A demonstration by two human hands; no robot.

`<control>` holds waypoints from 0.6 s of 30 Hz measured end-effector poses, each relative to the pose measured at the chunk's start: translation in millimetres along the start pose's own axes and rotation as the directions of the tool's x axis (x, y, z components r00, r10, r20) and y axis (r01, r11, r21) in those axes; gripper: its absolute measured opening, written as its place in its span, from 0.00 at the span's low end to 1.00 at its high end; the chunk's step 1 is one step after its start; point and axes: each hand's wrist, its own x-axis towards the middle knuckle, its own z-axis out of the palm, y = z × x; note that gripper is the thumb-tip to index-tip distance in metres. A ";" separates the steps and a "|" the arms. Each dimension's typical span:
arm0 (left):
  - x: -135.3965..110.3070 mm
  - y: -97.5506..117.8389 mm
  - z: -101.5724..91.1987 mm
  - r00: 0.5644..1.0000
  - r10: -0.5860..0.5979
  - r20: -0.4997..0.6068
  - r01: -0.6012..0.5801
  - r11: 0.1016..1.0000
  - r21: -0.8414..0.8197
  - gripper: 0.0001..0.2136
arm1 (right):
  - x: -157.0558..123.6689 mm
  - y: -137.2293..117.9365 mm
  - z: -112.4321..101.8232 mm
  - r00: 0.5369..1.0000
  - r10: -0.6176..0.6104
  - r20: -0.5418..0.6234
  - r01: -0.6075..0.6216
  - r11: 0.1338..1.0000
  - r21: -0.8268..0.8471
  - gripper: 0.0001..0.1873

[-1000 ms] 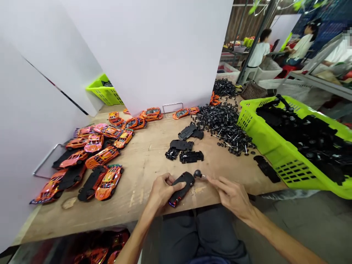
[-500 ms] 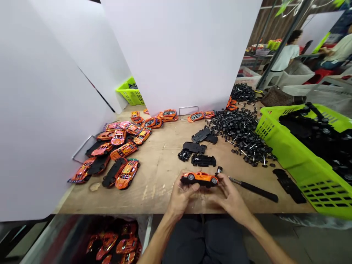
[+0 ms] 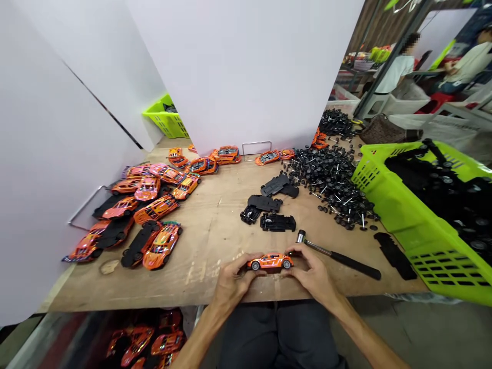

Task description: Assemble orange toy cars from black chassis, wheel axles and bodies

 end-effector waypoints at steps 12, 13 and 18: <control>4.2 11.7 3.3 0.987 -0.146 -0.061 0.142 0.988 -0.063 0.10 | 3.4 -12.8 9.0 0.986 -0.131 -0.101 0.126 0.990 -0.057 0.07; 3.8 12.3 2.7 0.987 -0.146 -0.061 0.141 0.987 -0.080 0.10 | 3.9 -14.5 8.2 0.985 -0.138 -0.103 0.133 0.990 -0.058 0.08; -4.1 25.5 -12.8 0.996 -0.027 0.084 0.018 0.994 0.112 0.08 | 0.3 -28.9 0.6 0.988 -0.143 -0.063 0.140 0.989 -0.045 0.09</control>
